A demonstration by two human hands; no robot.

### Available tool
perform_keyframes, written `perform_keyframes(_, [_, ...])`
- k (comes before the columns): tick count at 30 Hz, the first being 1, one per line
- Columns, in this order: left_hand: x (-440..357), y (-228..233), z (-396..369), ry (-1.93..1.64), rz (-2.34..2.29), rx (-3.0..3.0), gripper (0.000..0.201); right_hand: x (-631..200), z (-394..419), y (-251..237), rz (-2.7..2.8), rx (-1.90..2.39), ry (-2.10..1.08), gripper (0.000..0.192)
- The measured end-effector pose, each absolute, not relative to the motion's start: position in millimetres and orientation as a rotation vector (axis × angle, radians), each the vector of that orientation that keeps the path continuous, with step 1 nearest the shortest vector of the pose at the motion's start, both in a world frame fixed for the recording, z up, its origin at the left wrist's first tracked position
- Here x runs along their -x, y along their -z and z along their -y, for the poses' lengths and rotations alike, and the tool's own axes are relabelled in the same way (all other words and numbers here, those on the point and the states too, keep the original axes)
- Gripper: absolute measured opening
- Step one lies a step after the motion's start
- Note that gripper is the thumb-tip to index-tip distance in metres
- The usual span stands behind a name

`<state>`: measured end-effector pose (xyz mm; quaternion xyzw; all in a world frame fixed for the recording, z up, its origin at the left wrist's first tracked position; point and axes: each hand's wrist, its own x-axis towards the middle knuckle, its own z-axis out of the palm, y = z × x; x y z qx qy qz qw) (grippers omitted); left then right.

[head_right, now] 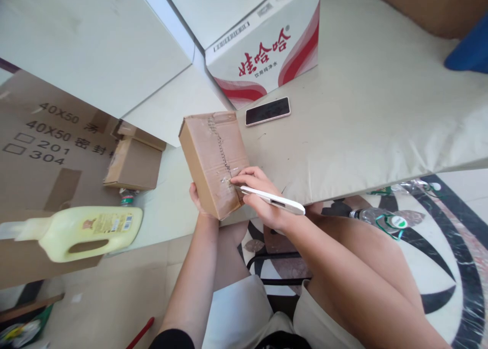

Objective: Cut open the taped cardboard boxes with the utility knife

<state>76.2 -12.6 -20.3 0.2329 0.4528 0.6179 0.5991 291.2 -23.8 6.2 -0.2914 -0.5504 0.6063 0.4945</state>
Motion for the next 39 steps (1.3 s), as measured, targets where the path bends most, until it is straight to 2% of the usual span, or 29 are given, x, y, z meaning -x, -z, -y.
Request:
perform_keyframes(4, [-77,21,12,-1.431,-1.048,-0.515,0.075,-291,24,-6,1.368,0.699,-1.417,0.038])
perform_keyframes(13, [-76,20,10,-1.495,-1.099,-0.377,0.064,-287,25,-12,1.346,0.77,-1.397,0.013])
perform_keyframes(39, [-83,11,14,-1.396,-1.073,-0.391,0.076,-288,26,-14,1.309,0.803,-1.53,0.012])
